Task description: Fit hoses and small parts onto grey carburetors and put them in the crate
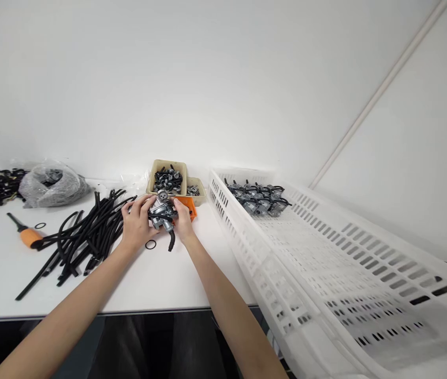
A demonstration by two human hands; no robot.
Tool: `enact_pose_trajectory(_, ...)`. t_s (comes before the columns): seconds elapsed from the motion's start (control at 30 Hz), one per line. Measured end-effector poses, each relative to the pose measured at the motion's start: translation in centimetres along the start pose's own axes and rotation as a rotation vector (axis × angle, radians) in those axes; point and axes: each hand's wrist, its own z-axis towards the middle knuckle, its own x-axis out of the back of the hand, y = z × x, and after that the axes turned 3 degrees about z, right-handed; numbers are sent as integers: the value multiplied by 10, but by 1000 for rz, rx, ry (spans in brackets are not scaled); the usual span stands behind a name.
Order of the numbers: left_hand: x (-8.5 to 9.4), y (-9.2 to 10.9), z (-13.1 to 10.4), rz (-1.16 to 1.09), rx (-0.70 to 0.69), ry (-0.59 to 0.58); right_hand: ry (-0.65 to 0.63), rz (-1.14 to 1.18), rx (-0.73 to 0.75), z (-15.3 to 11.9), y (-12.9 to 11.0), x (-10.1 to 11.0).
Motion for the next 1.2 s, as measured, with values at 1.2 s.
enact_pose_trajectory(1.2,-1,-1,-2,-63,-11,-43,12,-162,-32,-8,-19,-7)
